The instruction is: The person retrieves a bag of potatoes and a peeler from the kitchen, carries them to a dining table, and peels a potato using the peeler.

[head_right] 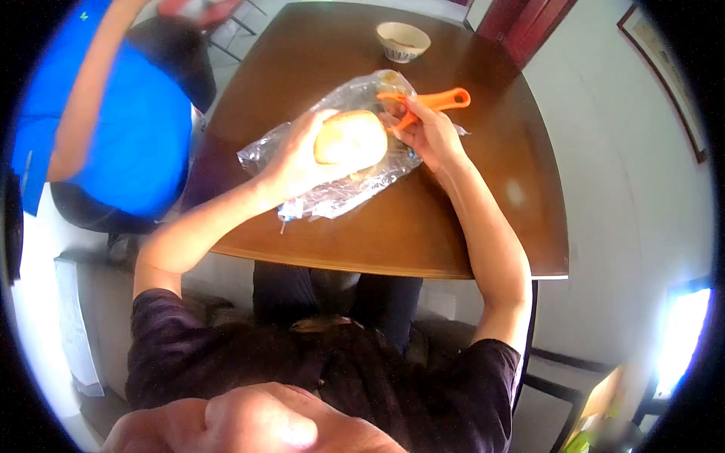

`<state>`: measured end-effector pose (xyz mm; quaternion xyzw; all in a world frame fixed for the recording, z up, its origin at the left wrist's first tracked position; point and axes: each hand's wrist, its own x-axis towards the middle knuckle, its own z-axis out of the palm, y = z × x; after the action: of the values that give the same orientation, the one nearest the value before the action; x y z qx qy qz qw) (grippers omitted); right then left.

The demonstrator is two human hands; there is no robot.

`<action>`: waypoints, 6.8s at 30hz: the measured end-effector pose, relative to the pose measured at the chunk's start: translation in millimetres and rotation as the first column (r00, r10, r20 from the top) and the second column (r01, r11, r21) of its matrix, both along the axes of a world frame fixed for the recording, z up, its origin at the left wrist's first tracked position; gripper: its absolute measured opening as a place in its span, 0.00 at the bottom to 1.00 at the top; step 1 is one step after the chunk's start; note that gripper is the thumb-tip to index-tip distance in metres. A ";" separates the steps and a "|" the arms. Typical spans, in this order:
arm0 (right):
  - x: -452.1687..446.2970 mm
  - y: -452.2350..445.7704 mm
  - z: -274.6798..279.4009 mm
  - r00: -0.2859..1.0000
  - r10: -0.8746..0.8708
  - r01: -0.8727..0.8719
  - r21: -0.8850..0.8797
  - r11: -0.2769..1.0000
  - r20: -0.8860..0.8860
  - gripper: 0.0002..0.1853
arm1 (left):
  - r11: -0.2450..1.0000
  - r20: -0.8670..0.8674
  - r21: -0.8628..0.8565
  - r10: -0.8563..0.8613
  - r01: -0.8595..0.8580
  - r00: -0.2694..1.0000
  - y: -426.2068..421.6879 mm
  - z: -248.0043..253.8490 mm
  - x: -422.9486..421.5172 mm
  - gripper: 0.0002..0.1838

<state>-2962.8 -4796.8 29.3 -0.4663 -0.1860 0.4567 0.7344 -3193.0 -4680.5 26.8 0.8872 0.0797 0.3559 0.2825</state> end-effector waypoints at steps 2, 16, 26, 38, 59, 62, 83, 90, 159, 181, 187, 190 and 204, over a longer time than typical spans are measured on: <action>-15.6 -2.4 18.1 0.988 0.064 -0.064 -0.004 0.998 0.144 0.18 | 0.999 0.004 -0.020 -0.026 0.026 1.000 -0.2 3.0 -0.3 0.39; -48.1 -7.9 26.1 0.900 -0.020 -0.035 0.119 0.992 0.435 0.14 | 0.998 0.032 0.062 -0.005 0.003 0.999 9.5 8.5 5.6 0.41; -88.6 -5.8 30.8 0.843 0.038 -0.108 0.099 0.989 0.537 0.22 | 1.000 0.042 0.025 0.003 -0.004 0.999 3.8 5.7 4.6 0.43; -19.6 1.5 5.8 0.982 -0.057 0.054 0.019 0.998 0.178 0.15 | 0.998 0.007 0.057 -0.025 0.025 1.000 1.0 5.9 3.1 0.44; -26.2 -5.3 13.6 0.878 -0.028 0.064 -0.059 0.996 0.478 0.15 | 0.846 -0.192 -0.505 -0.303 0.171 0.934 30.5 3.5 1.5 0.40; -26.0 -6.6 17.6 0.908 0.021 0.004 -0.060 0.998 0.418 0.11 | 0.853 -0.212 -0.491 -0.317 0.180 0.925 30.0 7.5 0.9 0.40; -49.5 3.3 18.5 0.928 0.063 -0.066 -0.004 0.998 0.367 0.16 | 0.973 -0.102 -0.218 -0.097 0.073 0.990 -1.9 5.8 0.8 0.39; -28.3 2.4 15.9 0.986 -0.050 0.050 0.008 0.999 0.159 0.16 | 0.979 -0.055 -0.185 -0.095 0.083 0.994 1.0 3.7 -0.2 0.41; -71.7 -0.7 26.9 0.860 0.005 -0.069 0.107 0.992 0.510 0.19 | 0.993 0.044 0.119 -0.023 0.018 0.999 2.1 8.8 -0.6 0.42; -46.7 -1.8 23.7 0.903 0.033 -0.091 0.116 0.989 0.428 0.19 | 0.972 0.092 -0.209 -0.088 0.106 0.992 12.0 -1.9 5.0 0.48; -73.2 1.3 30.7 0.855 0.109 -0.180 0.093 0.979 0.508 0.22 | 0.944 0.082 -0.274 -0.169 0.186 0.982 13.3 3.1 7.4 0.41; -68.5 1.6 37.0 0.842 0.126 -0.170 0.037 0.985 0.524 0.19 | 0.970 0.073 -0.190 -0.138 0.150 0.988 8.6 8.0 6.0 0.38; -33.3 5.3 37.2 0.972 0.082 -0.099 0.070 0.993 0.220 0.16 | 0.980 0.015 -0.145 -0.133 0.134 0.991 9.0 11.4 4.2 0.38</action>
<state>-2996.1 -4791.6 66.5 -0.4743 -0.3044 0.4282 0.7064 -3188.7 -4671.5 38.2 0.8668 0.0449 0.3314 0.3698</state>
